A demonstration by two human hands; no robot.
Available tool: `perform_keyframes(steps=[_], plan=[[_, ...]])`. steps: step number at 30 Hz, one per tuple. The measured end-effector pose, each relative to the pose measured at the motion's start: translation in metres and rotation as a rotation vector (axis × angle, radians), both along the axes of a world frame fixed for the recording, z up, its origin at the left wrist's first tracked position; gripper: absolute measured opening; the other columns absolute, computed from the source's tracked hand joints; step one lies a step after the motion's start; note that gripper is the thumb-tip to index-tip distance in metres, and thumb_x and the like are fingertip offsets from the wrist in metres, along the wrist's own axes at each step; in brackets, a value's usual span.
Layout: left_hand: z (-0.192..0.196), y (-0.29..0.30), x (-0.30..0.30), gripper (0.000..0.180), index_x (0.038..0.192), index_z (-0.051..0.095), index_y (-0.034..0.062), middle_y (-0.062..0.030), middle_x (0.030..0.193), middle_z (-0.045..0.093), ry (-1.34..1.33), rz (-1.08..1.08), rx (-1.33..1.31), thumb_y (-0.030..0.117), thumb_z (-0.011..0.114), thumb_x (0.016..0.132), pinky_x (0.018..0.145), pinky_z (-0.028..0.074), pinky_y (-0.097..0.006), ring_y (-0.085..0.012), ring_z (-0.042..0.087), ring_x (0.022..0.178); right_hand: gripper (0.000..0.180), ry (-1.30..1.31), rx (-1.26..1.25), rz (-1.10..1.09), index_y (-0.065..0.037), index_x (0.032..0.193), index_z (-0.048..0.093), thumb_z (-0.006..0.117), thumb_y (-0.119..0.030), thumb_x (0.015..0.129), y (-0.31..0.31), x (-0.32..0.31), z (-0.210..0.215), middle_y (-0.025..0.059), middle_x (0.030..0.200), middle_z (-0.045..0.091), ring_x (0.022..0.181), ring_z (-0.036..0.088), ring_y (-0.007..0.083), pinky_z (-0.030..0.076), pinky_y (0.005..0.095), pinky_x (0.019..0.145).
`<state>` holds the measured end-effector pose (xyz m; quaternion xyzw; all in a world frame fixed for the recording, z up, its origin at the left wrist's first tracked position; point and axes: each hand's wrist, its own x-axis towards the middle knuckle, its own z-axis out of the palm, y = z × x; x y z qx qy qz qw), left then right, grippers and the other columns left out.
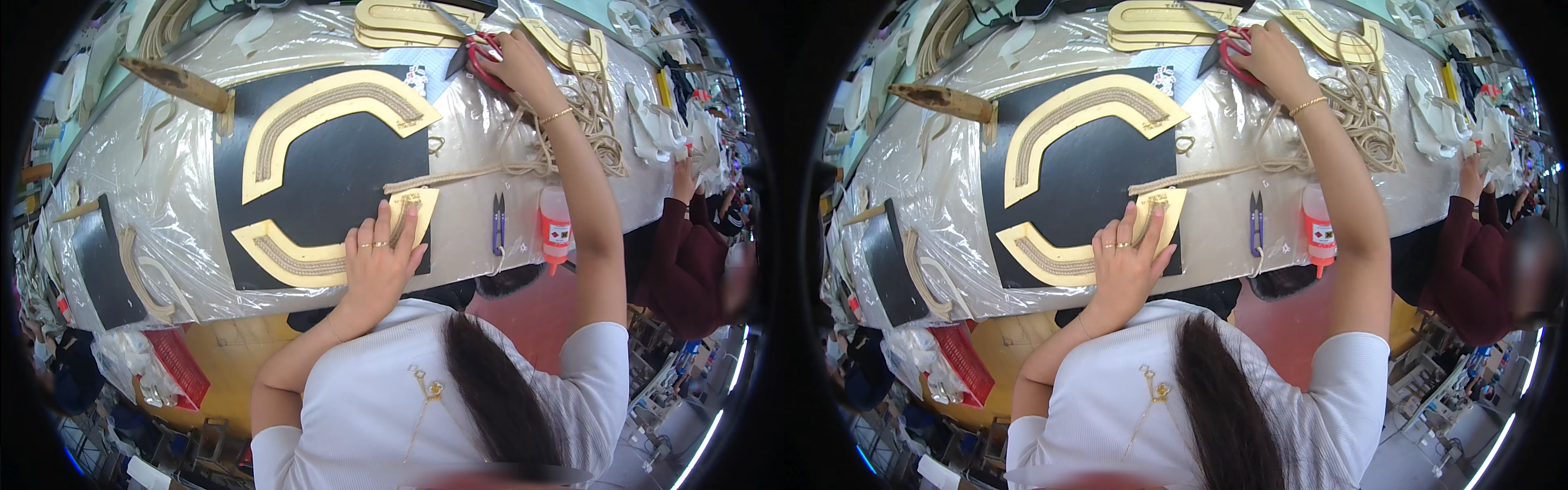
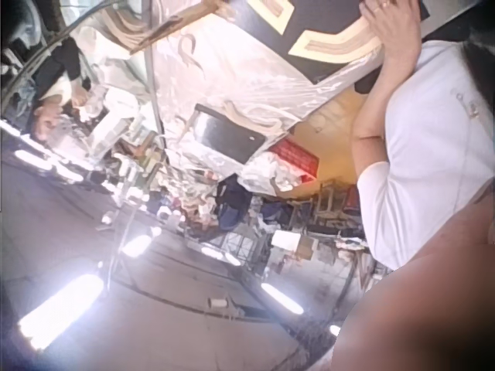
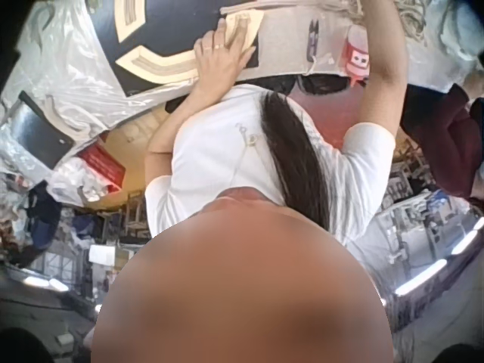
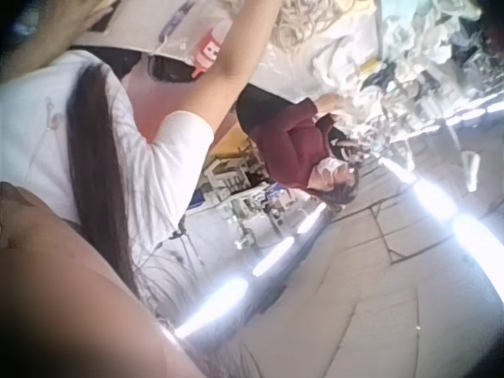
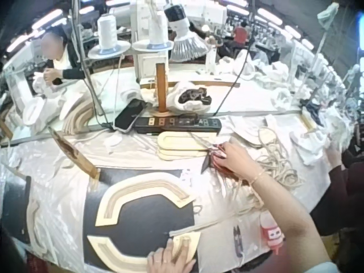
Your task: The person assembles a curved wooden component by gluing a rope into a groove, trimming excess rope, and securing it with a hammer and adhesive strips. The person uses scissors, a hammer, and a glue bottle to complete the assembly.
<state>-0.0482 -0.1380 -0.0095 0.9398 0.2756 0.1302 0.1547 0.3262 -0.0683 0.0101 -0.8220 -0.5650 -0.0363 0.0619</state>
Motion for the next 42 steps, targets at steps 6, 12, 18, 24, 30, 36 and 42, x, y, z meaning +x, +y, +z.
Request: perform_keyframes(steps=[6, 12, 18, 24, 30, 36, 42], plan=[[-0.005, 0.002, -0.001, 0.062, 0.139, 0.058, 0.0142, -0.0197, 0.138, 0.052, -0.025, -0.039, 0.052, 0.036, 0.076, 0.083, 0.095, 0.036, -0.049, -0.0340, 0.048, 0.114, 0.033, 0.097, 0.144, -0.044, -0.003, 0.107, 0.069, 0.072, -0.030, 0.089, -0.017, 0.006, 0.018, 0.0161, 0.107, 0.065, 0.091, 0.066, 0.0328, 0.053, 0.0389, 0.081], [-0.006, 0.006, 0.006, 0.061, 0.138, 0.058, 0.0151, -0.0196, 0.142, 0.048, -0.047, -0.068, 0.000, 0.038, 0.075, 0.084, 0.098, 0.035, -0.050, -0.0344, 0.046, 0.122, 0.030, -0.017, 0.023, 0.039, -0.003, 0.115, 0.065, 0.065, -0.014, 0.087, -0.040, -0.032, -0.007, 0.0144, 0.100, 0.068, 0.089, 0.067, 0.0327, 0.054, 0.0419, 0.076], [0.004, 0.015, -0.034, 0.065, 0.137, 0.059, 0.0188, -0.0153, 0.152, 0.042, -0.099, -0.043, -0.010, 0.043, 0.078, 0.080, 0.111, 0.029, -0.053, -0.0345, 0.038, 0.139, 0.025, -0.087, -0.089, -0.006, -0.006, 0.102, 0.063, 0.066, -0.016, 0.079, -0.021, -0.032, -0.022, 0.0160, 0.097, 0.068, 0.088, 0.067, 0.0348, 0.053, 0.0444, 0.075], [0.005, 0.050, -0.128, 0.063, 0.129, 0.063, 0.0115, -0.0149, 0.141, 0.050, -0.146, 0.170, 0.022, 0.033, 0.085, 0.073, 0.107, 0.037, -0.054, -0.0359, 0.043, 0.135, 0.030, 0.239, 0.122, -0.048, -0.003, 0.111, 0.061, 0.067, -0.010, 0.082, -0.021, -0.048, 0.049, 0.0188, 0.097, 0.070, 0.088, 0.070, 0.0338, 0.053, 0.0414, 0.076], [-0.007, 0.046, -0.139, 0.058, 0.128, 0.065, 0.0119, -0.0105, 0.143, 0.054, -0.110, 0.157, 0.016, 0.030, 0.083, 0.076, 0.112, 0.036, -0.050, -0.0318, 0.047, 0.137, 0.031, 0.781, 0.768, 0.325, 0.001, 0.131, 0.048, 0.054, -0.012, 0.104, 0.009, -0.104, 0.110, 0.0095, 0.108, 0.064, 0.094, 0.061, 0.0167, 0.051, 0.0291, 0.081], [-0.004, 0.044, -0.140, 0.050, 0.122, 0.068, 0.0114, -0.0103, 0.136, 0.058, -0.166, 0.204, 0.040, 0.030, 0.081, 0.078, 0.111, 0.037, -0.049, -0.0301, 0.050, 0.133, 0.015, 0.589, 0.454, 0.706, -0.001, 0.108, 0.057, 0.056, -0.001, 0.093, 0.011, -0.220, 0.114, 0.0149, 0.100, 0.065, 0.082, 0.063, 0.0266, 0.051, 0.0375, 0.071], [-0.008, 0.043, -0.143, 0.043, 0.115, 0.069, 0.0080, -0.0105, 0.128, 0.060, -0.223, 0.221, 0.039, 0.029, 0.080, 0.080, 0.107, 0.040, -0.049, -0.0298, 0.053, 0.129, 0.056, 0.460, 0.155, 0.808, -0.011, 0.137, 0.059, 0.071, -0.004, 0.083, 0.001, -0.281, 0.058, 0.0078, 0.098, 0.069, 0.077, 0.068, 0.0250, 0.055, 0.0354, 0.065]])
